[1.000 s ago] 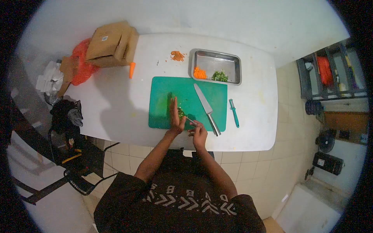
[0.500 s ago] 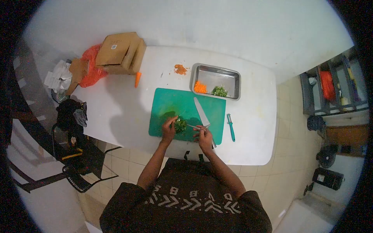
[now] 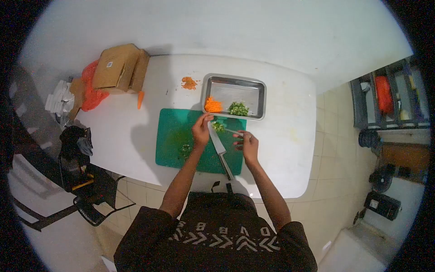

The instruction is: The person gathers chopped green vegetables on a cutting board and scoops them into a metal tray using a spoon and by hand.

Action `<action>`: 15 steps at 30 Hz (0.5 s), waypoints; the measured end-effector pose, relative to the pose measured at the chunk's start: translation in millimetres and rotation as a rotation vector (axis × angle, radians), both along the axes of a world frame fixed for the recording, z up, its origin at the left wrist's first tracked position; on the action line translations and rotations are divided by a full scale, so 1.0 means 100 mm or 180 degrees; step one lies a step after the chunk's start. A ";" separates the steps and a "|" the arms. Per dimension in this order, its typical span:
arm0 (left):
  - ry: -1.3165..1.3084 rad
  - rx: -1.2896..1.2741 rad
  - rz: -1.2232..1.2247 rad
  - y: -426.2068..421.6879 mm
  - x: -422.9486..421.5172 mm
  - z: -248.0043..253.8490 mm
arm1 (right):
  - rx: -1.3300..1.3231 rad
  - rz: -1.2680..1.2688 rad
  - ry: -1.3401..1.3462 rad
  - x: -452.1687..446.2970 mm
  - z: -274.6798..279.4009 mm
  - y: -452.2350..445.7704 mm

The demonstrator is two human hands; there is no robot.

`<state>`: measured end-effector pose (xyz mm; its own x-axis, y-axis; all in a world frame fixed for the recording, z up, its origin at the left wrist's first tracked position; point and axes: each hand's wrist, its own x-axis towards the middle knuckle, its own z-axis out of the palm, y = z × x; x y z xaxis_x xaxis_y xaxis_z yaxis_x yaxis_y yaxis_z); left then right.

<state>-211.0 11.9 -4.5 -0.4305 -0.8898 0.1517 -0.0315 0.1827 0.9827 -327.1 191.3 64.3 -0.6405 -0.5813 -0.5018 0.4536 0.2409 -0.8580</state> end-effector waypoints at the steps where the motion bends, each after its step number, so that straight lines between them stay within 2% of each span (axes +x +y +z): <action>1: -0.0055 -0.0059 -0.0122 -0.02 -0.17 0.07 | -0.0092 -0.0053 0.0097 -0.13 0.00 0.01; 5: -0.0460 -0.0387 -0.0445 -0.06 -0.69 0.29 | -0.0234 -0.0224 0.0250 -0.59 -0.07 0.00; 7: -0.0651 -0.0425 -0.0538 -0.07 -0.86 0.23 | -0.0216 -0.0240 0.0278 -0.71 -0.13 -0.01; 9: -0.0815 -0.1390 -0.0594 -0.09 -0.99 0.16 | -0.0372 -0.0188 0.0854 -0.78 -0.23 -0.03; 11: -0.1010 -0.1396 -0.0715 -0.09 -1.05 0.07 | -0.0343 -0.0130 0.0986 -0.79 -0.33 0.00; 13: -0.1214 -0.1406 -0.0829 -0.08 -1.08 0.05 | -0.0152 0.0038 0.1537 -0.74 -0.41 0.06; 15: -0.1401 -0.1649 -0.0908 -0.04 -1.07 0.05 | -0.0063 0.0055 0.1603 -0.69 -0.52 0.10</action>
<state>-317.9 7.5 0.3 -0.7524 -0.5954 0.2820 -0.2849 0.6800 0.6756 -395.8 201.4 12.4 -0.7906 -0.6001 -0.1216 -0.0219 0.2262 -0.9738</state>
